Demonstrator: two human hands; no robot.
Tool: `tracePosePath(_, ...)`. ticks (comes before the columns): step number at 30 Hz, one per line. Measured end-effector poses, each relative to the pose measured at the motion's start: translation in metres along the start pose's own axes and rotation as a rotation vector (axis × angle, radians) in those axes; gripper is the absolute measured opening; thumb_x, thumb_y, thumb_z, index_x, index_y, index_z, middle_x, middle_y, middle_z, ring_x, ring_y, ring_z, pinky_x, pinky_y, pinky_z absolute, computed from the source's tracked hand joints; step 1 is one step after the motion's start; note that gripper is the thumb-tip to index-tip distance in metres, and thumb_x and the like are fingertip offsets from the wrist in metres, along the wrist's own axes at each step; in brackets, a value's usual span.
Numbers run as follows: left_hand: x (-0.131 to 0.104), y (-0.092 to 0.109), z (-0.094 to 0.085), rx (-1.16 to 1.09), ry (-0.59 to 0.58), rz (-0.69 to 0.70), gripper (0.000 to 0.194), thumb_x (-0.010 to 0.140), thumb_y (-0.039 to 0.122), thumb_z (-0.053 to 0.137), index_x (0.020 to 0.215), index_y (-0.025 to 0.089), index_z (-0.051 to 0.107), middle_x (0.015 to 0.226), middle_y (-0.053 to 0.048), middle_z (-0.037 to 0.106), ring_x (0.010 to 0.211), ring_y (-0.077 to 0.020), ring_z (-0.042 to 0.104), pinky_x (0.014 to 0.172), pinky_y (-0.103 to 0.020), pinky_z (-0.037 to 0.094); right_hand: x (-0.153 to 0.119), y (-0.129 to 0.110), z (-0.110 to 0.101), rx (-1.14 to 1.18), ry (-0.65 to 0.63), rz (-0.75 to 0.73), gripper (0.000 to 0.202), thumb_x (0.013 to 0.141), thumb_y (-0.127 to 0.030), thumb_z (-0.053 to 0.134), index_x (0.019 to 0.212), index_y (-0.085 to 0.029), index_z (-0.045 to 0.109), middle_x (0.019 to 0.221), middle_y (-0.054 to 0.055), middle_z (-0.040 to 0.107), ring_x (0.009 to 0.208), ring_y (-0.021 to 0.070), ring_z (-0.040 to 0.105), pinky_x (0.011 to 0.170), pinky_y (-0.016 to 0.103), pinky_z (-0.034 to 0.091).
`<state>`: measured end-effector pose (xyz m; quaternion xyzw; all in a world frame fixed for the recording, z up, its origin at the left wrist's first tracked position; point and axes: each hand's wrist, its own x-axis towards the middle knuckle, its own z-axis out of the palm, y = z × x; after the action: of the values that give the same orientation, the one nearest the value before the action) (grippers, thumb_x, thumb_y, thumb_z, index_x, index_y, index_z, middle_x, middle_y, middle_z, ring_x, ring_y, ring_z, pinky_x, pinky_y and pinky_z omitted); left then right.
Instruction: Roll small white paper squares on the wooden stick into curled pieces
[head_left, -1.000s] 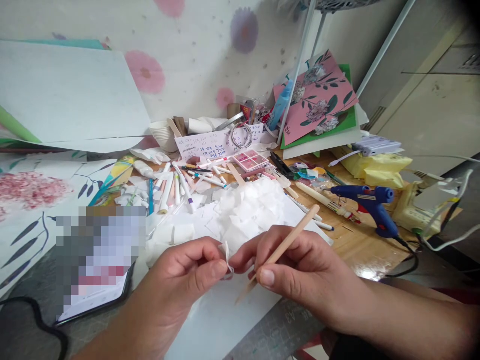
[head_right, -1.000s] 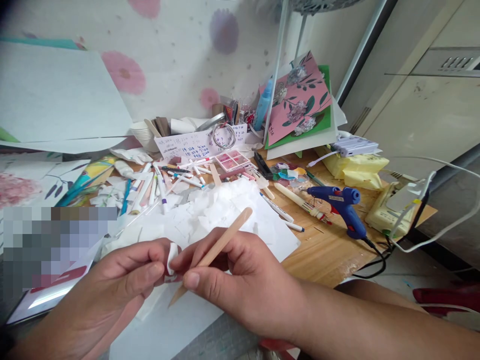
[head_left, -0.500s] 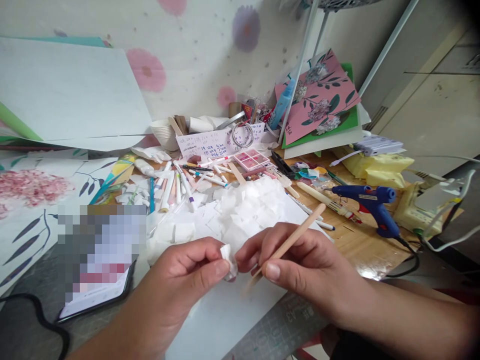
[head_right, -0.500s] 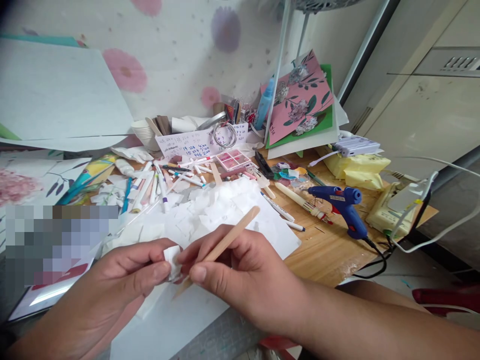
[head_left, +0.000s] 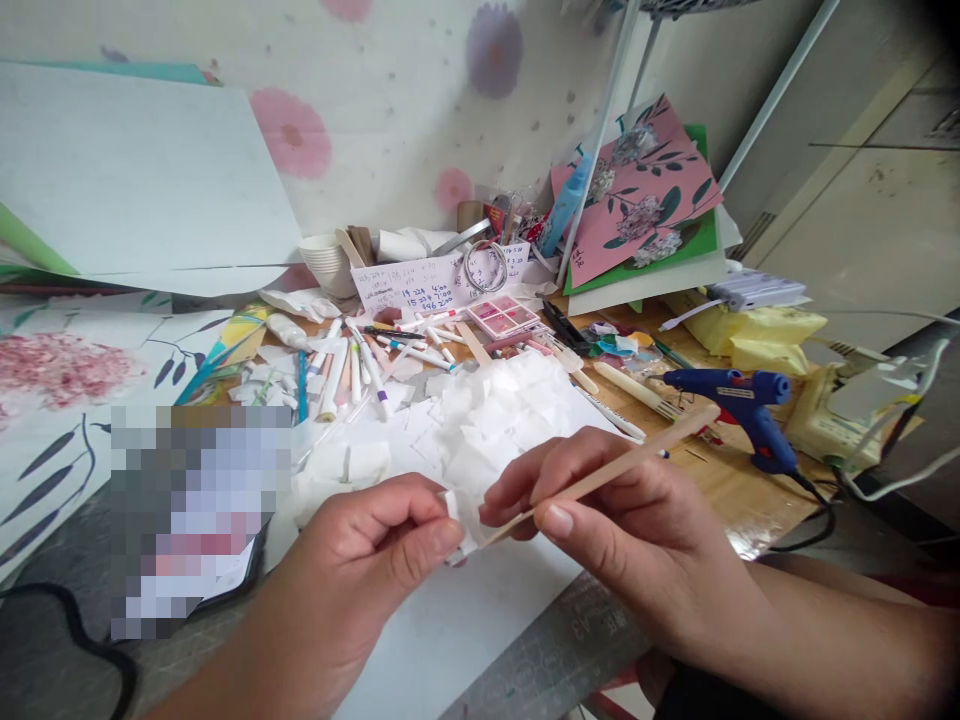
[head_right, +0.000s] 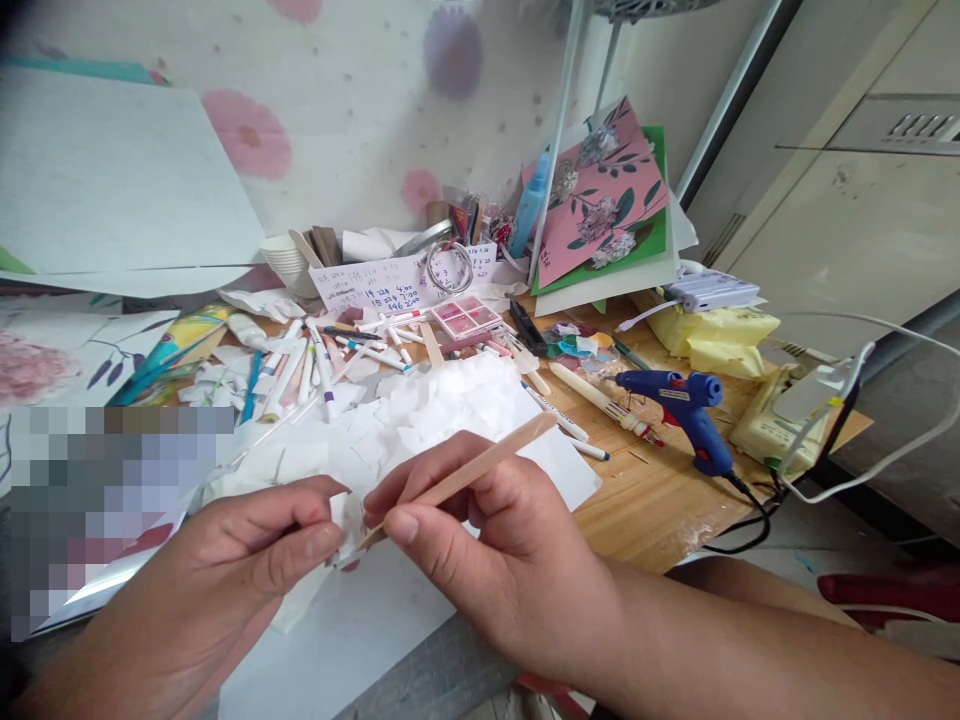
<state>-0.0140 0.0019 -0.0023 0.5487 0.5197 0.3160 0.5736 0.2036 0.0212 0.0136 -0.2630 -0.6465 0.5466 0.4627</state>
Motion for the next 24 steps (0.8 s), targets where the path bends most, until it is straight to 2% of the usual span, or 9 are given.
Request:
tracePosePath(3, -0.002, -0.001, 0.001, -0.003, 0.009, -0.003, 0.03, 0.089, 0.049, 0.061, 0.072, 0.024, 0.062, 0.07, 0.003, 0.051, 0.073, -0.019, 0.045, 0.065, -0.031, 0.036, 0.0, -0.002, 0.001, -0.046, -0.01, -0.016, 0.004, 0.093, -0.015, 0.06, 0.091, -0.019, 0.061, 0.096, 0.006, 0.07, 0.088, 0.0173, 0.07, 0.077, 0.031, 0.055)
tracePosePath(8, 0.001, 0.001, 0.003, -0.103, -0.001, -0.008, 0.026, 0.087, 0.044, 0.064, 0.072, 0.024, 0.064, 0.07, 0.004, 0.055, 0.073, -0.0184, 0.046, 0.068, -0.031, 0.036, 0.001, -0.001, 0.003, 0.094, -0.047, -0.002, 0.007, 0.096, -0.015, 0.056, 0.092, -0.019, 0.06, 0.099, 0.005, 0.07, 0.092, 0.0153, 0.072, 0.08, 0.028, 0.057)
tracePosePath(12, 0.001, 0.004, 0.005, -0.162, 0.0, -0.069, 0.022, 0.083, 0.04, 0.067, 0.071, 0.022, 0.064, 0.071, 0.003, 0.057, 0.076, -0.0193, 0.047, 0.071, -0.033, 0.037, 0.001, -0.001, 0.004, 0.11, -0.089, -0.004, 0.008, 0.096, -0.014, 0.057, 0.091, -0.018, 0.061, 0.098, 0.005, 0.071, 0.095, 0.0138, 0.071, 0.086, 0.028, 0.057)
tracePosePath(18, 0.0, 0.008, 0.008, -0.196, 0.033, -0.117, 0.018, 0.079, 0.035, 0.067, 0.068, 0.022, 0.062, 0.069, 0.002, 0.058, 0.074, -0.0193, 0.046, 0.07, -0.033, 0.037, 0.0, 0.001, 0.005, 0.146, -0.074, 0.05, 0.004, 0.097, -0.021, 0.057, 0.094, -0.02, 0.059, 0.101, 0.005, 0.072, 0.088, 0.0122, 0.07, 0.073, 0.025, 0.058)
tracePosePath(24, -0.001, 0.011, 0.009, -0.27, 0.017, -0.101, 0.018, 0.076, 0.037, 0.069, 0.068, 0.022, 0.065, 0.07, 0.001, 0.06, 0.075, -0.02, 0.05, 0.072, -0.033, 0.039, 0.001, 0.0, 0.005, 0.136, -0.098, 0.043, 0.004, 0.098, -0.022, 0.056, 0.094, -0.021, 0.058, 0.1, 0.006, 0.073, 0.089, 0.0138, 0.07, 0.074, 0.028, 0.058)
